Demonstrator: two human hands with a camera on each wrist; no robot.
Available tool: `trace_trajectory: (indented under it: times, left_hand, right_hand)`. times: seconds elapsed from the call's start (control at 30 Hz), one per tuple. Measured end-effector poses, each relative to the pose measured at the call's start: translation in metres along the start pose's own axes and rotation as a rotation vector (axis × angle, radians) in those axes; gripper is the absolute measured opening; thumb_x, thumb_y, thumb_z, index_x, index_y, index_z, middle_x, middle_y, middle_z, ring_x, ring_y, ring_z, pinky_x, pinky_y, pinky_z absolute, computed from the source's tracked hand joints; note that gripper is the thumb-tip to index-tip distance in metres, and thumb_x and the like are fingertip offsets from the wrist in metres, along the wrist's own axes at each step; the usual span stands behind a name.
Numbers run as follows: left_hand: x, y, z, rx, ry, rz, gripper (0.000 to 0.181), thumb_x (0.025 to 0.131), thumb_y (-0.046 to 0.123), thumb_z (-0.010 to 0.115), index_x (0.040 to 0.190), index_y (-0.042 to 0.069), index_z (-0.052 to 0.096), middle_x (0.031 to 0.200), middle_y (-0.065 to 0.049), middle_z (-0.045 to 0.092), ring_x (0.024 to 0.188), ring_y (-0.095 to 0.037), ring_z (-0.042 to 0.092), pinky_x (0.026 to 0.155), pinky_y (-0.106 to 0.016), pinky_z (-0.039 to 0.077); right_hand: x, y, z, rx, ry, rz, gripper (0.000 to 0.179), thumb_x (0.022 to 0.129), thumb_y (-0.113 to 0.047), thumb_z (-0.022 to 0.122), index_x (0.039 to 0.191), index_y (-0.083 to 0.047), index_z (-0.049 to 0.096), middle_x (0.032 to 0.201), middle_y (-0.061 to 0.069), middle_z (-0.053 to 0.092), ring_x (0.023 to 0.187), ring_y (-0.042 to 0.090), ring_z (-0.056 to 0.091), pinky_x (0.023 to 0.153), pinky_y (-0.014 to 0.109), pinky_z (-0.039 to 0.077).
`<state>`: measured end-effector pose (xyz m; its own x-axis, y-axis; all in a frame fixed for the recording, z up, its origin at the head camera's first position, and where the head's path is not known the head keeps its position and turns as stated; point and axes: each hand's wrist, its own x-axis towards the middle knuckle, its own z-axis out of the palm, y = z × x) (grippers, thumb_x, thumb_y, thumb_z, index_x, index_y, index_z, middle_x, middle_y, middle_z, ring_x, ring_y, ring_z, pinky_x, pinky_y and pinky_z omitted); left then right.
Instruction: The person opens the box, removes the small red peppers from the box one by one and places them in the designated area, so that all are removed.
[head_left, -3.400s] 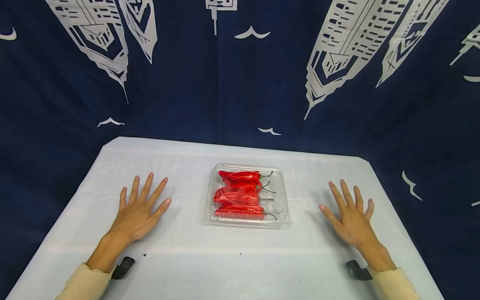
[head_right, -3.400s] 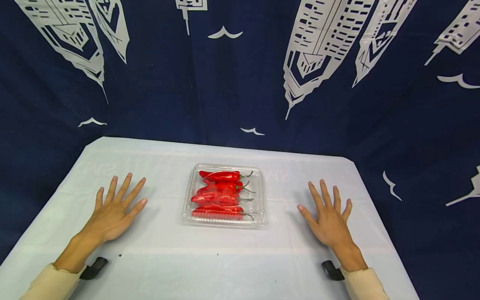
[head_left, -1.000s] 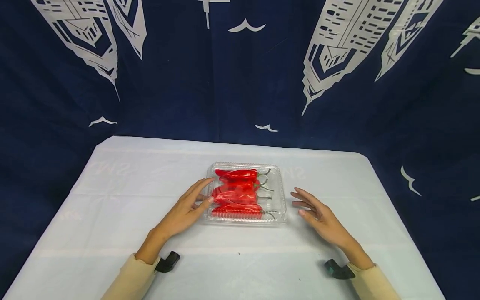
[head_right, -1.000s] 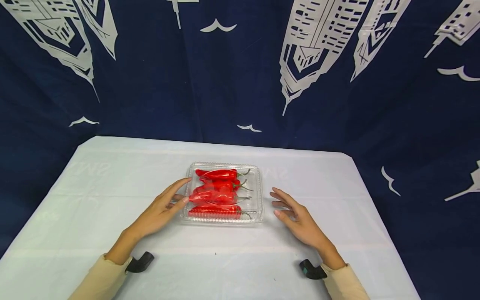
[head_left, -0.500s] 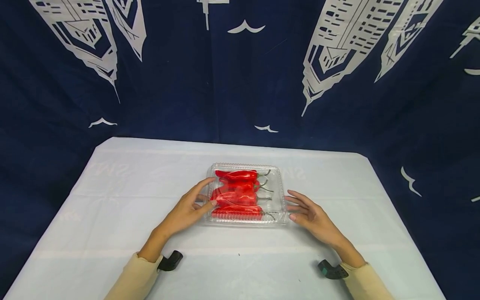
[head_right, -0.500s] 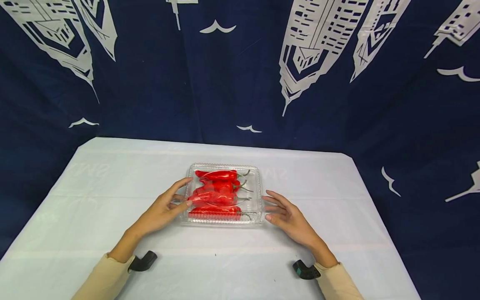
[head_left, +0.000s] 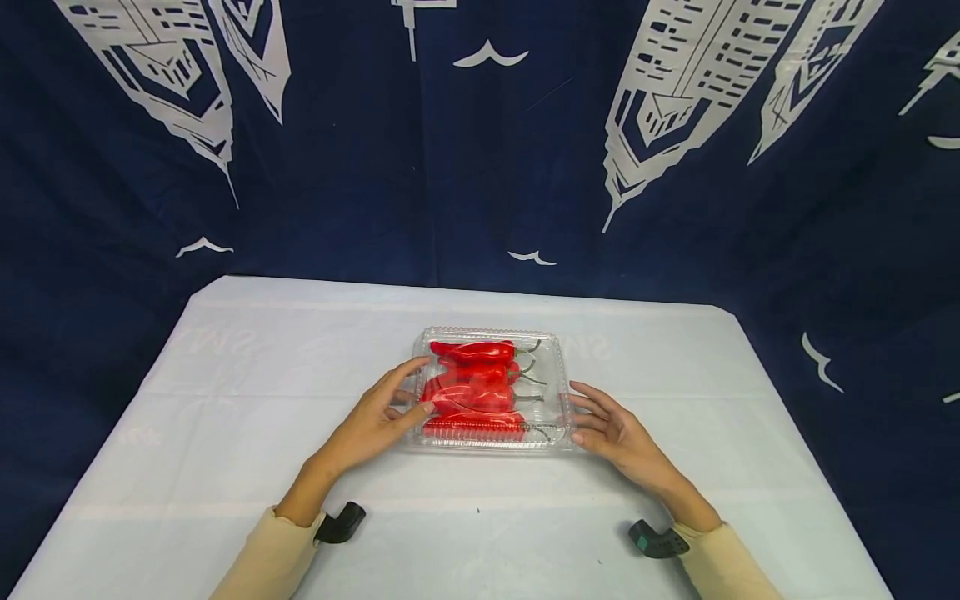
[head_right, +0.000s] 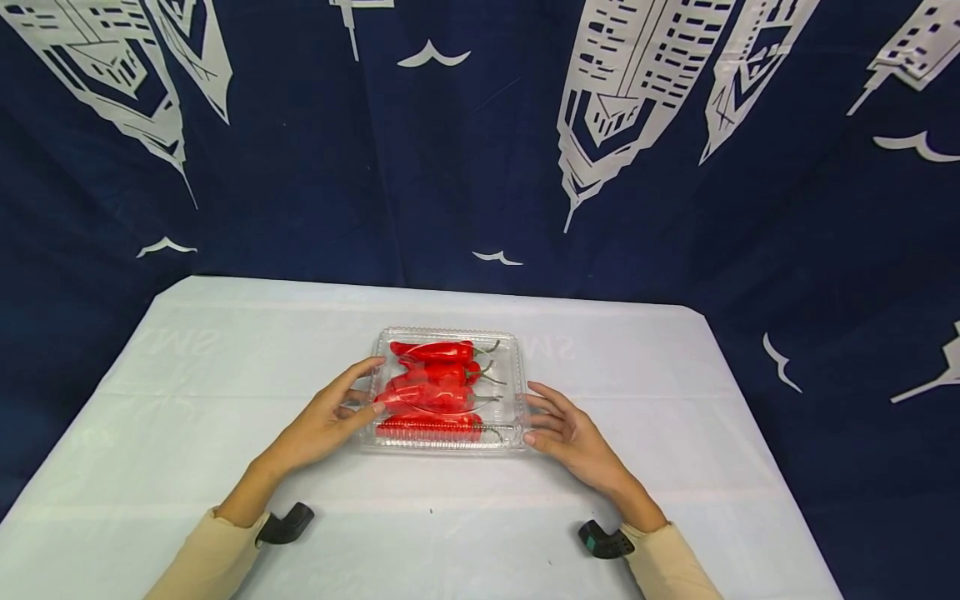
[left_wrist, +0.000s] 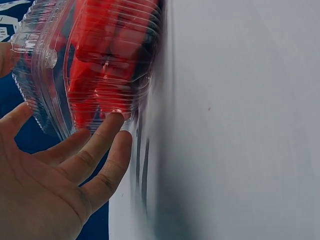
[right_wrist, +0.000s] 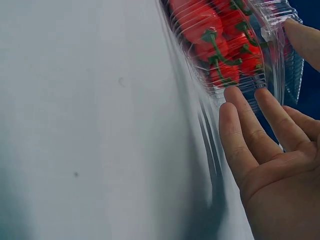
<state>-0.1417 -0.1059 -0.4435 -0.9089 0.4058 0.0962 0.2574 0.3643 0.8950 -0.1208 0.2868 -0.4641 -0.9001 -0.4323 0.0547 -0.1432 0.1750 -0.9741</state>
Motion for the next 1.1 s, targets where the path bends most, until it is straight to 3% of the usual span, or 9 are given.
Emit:
trace_trajectory:
  times: [0.4, 1.1]
  left_hand:
    - [-0.0002, -0.0068, -0.0013, -0.009, -0.006, -0.003, 0.066, 0.096, 0.035, 0.067, 0.154, 0.034, 0.036, 0.156, -0.004, 0.040, 0.111, -0.026, 0.063, 0.087, -0.035, 0.056]
    - [0.0044, -0.0095, -0.0064, 0.014, -0.049, -0.004, 0.071, 0.093, 0.034, 0.072, 0.155, 0.032, 0.036, 0.155, -0.012, 0.042, 0.110, -0.025, 0.064, 0.087, -0.028, 0.056]
  right_hand:
    - [0.0002, 0.0061, -0.0021, 0.185, -0.067, 0.016, 0.070, 0.096, 0.004, 0.059, 0.156, -0.004, 0.023, 0.150, 0.003, 0.043, 0.123, 0.016, 0.059, 0.094, 0.028, 0.055]
    - [0.0043, 0.0022, -0.0023, 0.280, -0.105, 0.102, 0.080, 0.093, 0.006, 0.063, 0.158, -0.010, 0.018, 0.157, 0.012, 0.030, 0.128, 0.016, 0.055, 0.098, 0.030, 0.053]
